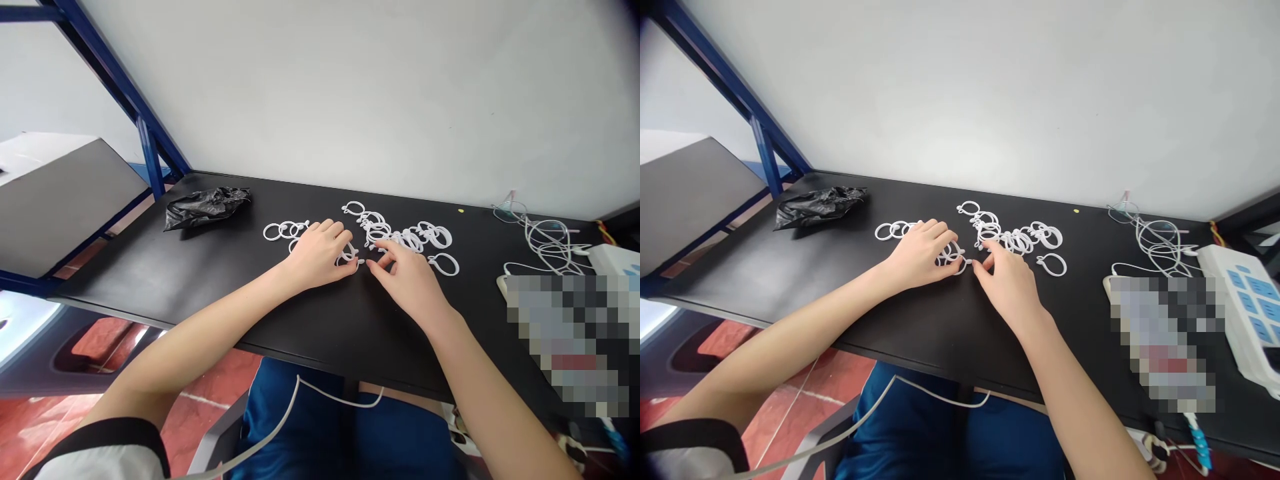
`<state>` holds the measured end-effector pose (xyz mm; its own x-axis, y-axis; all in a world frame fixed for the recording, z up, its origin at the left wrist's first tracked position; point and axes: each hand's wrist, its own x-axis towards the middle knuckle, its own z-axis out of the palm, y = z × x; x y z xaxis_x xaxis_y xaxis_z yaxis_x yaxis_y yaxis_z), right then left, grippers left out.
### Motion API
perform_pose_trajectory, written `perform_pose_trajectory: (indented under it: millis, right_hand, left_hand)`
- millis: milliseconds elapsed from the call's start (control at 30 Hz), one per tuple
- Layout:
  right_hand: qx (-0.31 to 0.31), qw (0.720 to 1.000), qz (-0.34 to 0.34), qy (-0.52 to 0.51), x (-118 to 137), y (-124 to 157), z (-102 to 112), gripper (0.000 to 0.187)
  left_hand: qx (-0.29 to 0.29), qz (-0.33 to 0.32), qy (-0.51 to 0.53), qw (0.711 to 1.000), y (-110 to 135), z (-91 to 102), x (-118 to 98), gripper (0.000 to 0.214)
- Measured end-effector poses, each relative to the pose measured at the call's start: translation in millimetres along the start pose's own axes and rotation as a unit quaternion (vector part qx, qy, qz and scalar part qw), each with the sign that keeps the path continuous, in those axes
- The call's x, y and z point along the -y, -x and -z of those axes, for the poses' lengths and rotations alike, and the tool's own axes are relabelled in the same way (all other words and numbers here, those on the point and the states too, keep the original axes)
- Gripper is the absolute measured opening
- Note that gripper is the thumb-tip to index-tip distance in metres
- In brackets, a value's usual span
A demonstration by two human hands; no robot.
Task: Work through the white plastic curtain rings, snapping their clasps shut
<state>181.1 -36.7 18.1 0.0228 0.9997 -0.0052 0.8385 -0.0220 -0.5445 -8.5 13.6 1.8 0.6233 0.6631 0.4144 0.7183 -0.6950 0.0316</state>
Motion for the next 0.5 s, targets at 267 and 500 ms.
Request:
perform_pose_trajectory:
  millis: [267, 500]
  right_hand:
    - [0.022, 1.0, -0.01, 0.0, -0.5, -0.1, -1.7, 0.045]
    - [0.052, 0.998, -0.028, 0.02, -0.9, -2.5, 0.6, 0.053]
  left_hand:
    - [0.021, -0.005, -0.004, 1.0, 1.0, -1.9, 1.4, 0.034]
    - [0.059, 0.007, -0.007, 0.998, 0.8, 0.1, -0.1, 0.038]
